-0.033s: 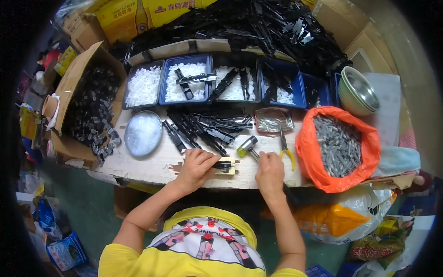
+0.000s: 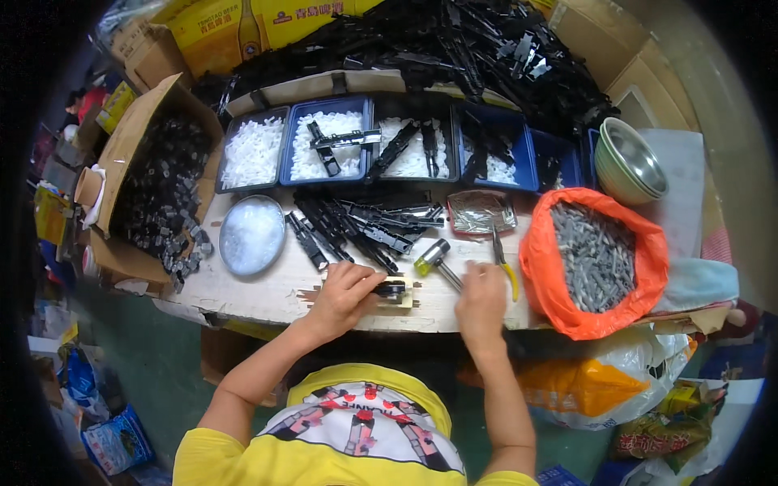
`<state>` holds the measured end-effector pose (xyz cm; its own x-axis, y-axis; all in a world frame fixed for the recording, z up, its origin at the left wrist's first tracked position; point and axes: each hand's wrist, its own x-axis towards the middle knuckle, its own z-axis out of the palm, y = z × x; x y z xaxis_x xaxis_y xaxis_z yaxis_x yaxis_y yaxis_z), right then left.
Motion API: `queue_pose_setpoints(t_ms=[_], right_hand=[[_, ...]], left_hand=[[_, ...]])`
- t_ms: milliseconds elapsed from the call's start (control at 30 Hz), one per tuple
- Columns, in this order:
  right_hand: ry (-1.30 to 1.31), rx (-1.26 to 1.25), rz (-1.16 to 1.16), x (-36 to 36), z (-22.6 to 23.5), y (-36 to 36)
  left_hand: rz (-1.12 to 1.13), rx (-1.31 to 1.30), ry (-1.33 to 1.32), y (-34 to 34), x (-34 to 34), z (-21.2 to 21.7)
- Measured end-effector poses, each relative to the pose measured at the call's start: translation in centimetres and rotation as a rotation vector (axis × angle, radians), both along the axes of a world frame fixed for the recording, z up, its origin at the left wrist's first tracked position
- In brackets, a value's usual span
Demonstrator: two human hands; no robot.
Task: The person assembles small mechanical components at a cluttered workbench. They pick up black plastic housings and white cylindrical inserts, place them into a wooden jig, and use a hammer to tap the parts together. The assembled units are then placed into a cardboard box. The person repeats this process for multiple units throughout the clip.
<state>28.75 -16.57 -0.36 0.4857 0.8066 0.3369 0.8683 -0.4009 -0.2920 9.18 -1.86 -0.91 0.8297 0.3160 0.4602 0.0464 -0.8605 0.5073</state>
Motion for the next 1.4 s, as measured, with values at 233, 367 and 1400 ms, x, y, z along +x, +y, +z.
queue_pose_setpoints(t_ms=[233,367,1400], right_hand=[[-0.286,-0.163,-0.229,3.5,-1.9,-1.1],[-0.196,-0.045,-0.194,4.4,-2.1,-1.4],[0.368,-0.256,0.687,-9.4,5.0,3.2]], left_hand=[[0.091,-1.47,-0.355,1.4,-1.4,3.5],[0.079,-1.761,-0.344,1.2,-1.8,3.1],[-0.13,-2.01,-0.073,0.9,-8.1,1.5]])
